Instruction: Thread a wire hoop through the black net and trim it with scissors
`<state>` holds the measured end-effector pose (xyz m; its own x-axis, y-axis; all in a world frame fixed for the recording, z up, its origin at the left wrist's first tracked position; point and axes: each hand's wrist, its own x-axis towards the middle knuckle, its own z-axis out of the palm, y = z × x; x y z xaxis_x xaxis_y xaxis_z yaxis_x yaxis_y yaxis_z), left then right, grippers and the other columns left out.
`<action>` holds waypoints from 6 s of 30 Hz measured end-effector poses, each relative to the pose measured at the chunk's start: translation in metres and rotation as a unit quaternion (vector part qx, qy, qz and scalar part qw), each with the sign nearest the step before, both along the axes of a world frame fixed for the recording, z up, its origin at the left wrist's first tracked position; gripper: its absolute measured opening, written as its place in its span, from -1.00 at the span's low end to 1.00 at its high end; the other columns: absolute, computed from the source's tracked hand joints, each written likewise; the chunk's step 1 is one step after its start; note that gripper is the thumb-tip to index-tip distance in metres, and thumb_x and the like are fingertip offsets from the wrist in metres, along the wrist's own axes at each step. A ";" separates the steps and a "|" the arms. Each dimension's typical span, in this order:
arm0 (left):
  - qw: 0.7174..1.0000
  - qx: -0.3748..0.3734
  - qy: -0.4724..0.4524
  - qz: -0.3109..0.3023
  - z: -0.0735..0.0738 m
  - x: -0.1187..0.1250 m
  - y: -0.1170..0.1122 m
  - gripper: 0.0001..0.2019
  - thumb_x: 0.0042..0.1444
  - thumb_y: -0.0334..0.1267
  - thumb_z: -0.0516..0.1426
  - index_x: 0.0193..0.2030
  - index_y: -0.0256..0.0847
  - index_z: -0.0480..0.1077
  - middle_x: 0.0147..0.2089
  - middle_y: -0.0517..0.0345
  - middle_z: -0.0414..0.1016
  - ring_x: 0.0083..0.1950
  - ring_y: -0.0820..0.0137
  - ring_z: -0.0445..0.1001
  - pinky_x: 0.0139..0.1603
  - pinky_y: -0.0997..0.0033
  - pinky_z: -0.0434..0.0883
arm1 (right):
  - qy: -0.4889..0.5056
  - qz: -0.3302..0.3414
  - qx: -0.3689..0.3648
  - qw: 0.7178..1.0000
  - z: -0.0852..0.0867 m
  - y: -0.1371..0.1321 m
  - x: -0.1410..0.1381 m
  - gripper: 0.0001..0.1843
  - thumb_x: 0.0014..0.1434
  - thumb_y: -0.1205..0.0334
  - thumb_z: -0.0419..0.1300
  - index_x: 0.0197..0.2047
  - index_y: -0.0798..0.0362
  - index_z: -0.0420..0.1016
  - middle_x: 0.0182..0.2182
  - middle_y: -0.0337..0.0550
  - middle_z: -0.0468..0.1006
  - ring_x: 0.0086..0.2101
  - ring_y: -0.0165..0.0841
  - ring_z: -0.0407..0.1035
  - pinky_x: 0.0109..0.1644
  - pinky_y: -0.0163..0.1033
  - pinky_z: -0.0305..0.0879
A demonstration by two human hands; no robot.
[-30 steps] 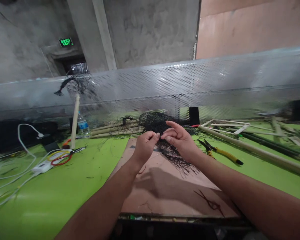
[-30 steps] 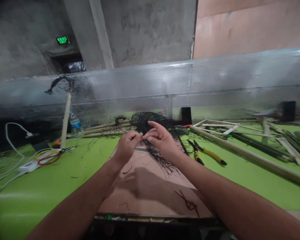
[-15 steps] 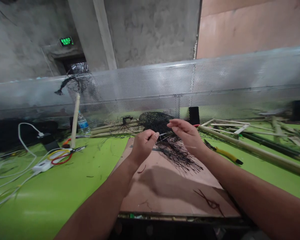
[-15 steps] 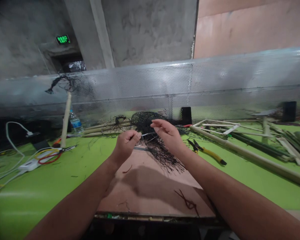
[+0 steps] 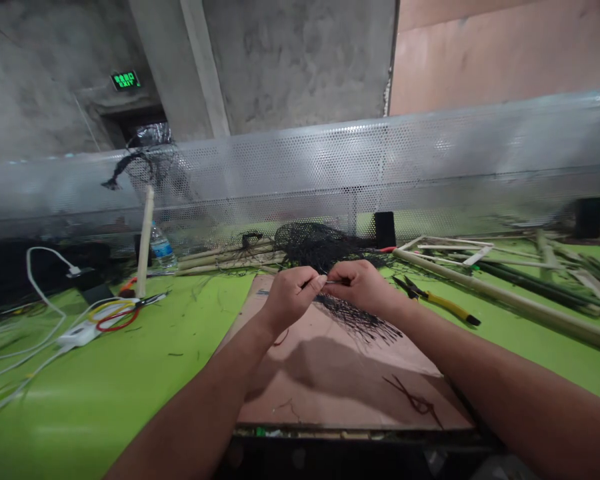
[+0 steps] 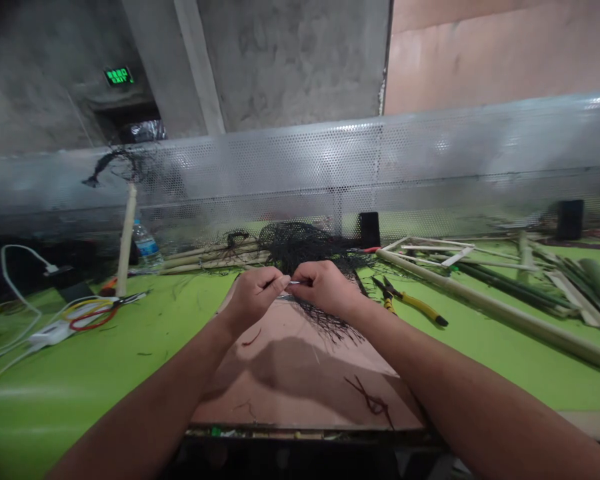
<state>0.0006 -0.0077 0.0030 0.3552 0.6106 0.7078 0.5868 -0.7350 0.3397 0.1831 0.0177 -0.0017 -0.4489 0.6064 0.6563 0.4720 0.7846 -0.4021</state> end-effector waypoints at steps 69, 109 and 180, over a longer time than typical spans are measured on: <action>0.986 -0.054 -0.150 0.041 -0.006 -0.005 0.021 -0.65 0.15 -0.07 0.03 -0.57 -0.25 0.22 -0.59 0.29 0.12 -0.50 0.52 0.11 -0.47 0.49 0.08 | 0.055 0.077 0.165 0.982 -0.008 0.007 -0.008 -0.86 0.19 0.27 0.14 -0.31 -0.02 0.54 -0.30 -0.10 0.38 -0.16 -0.28 0.25 -0.02 -0.07 0.19; 0.991 -0.090 -0.098 -0.014 -0.004 0.008 0.006 -0.67 0.16 -0.12 0.04 -0.55 -0.28 0.27 -0.57 0.27 0.18 -0.47 0.53 0.15 -0.45 0.54 0.10 | -0.087 -0.105 0.248 0.959 -0.005 0.002 -0.003 -0.77 0.14 0.32 0.12 -0.55 0.10 0.32 -0.55 -0.21 0.32 -0.47 -0.42 0.19 -0.37 -0.29 0.03; 0.999 -0.042 -0.014 0.018 0.003 -0.001 0.002 -0.67 0.19 -0.14 -0.01 -0.51 -0.26 0.34 -0.54 0.21 0.30 -0.47 0.50 0.24 -0.42 0.51 0.13 | 0.036 -0.014 0.071 0.997 -0.003 -0.006 -0.007 -0.88 0.05 0.20 0.27 -0.35 0.07 0.48 -0.42 -0.19 0.49 -0.33 -0.36 0.32 -0.24 -0.28 0.23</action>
<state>-0.0003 -0.0054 0.0056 0.3121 0.6809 0.6625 0.6014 -0.6814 0.4170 0.1756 0.0121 -0.0046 -0.3810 0.5174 0.7662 0.4684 0.8225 -0.3225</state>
